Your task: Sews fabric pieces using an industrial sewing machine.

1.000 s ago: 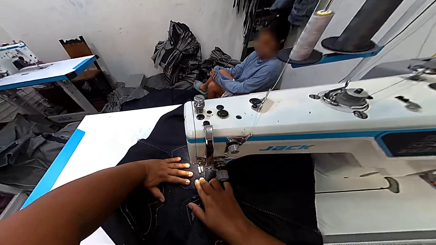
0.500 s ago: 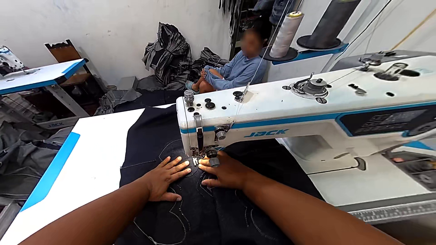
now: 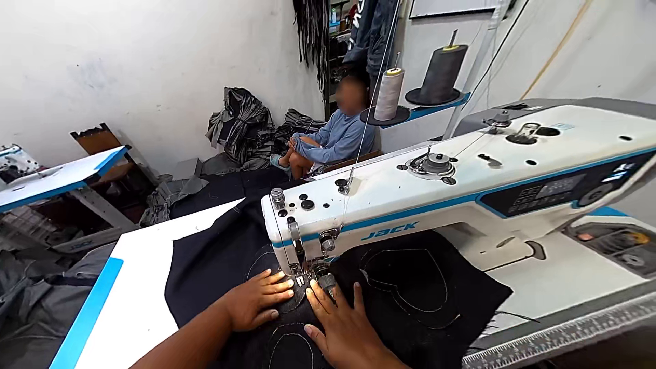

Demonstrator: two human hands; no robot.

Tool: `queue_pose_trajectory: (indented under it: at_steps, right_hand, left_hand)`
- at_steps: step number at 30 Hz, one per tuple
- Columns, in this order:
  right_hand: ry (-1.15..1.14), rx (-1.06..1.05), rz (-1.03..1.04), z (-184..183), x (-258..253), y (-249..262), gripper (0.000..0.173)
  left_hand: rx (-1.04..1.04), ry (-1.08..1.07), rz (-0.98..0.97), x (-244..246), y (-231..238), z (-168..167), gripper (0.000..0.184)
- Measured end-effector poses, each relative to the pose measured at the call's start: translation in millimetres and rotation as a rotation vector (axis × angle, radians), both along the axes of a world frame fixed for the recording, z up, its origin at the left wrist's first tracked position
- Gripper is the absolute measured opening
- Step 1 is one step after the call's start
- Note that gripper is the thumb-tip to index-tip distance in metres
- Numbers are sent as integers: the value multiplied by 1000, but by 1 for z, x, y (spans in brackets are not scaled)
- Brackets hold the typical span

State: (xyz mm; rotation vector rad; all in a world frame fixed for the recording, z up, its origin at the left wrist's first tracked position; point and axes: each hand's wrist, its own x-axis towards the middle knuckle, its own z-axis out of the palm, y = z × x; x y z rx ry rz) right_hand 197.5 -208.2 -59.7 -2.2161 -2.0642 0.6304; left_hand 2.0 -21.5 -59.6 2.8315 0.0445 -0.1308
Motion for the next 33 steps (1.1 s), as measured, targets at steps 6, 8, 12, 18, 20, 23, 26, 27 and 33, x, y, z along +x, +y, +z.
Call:
queue_pose_trajectory:
  at_steps: [6,8,12,18,20,23,26,27,33]
  right_hand:
    - [28,33,282,3,60,24,67]
    - [9,26,404,5,79,38,67]
    - [-69,-28,457,20,84,48,62]
    - [165,93,54,6,-5,-5,57]
    - [114,67,103,-3,-7,-9,68]
    - [159,101,224,-4,20,3,70]
    - [149,98,354,2,47,14,68]
    - [135,86,380,4,52,16,66]
    - [204,59,109,17,7,-3,49]
  left_hand:
    - [-62,-37,339,2,-49,-7,60]
    - [-51,-57,459,7,-70,-8,61]
    - [-82,-39,602,17,-91,-6,64]
    - [15,36,254,11,-35,9,48]
    - [-29,-12,217,5,-31,-3,52]
    - [-63,-46,329,5,-44,-7,53]
    - [-52,-99,471,13,-63,-9,51]
    - [-52,-92,516,15,-69,-9,51]
    - [-78,48,788,41,-99,0,53]
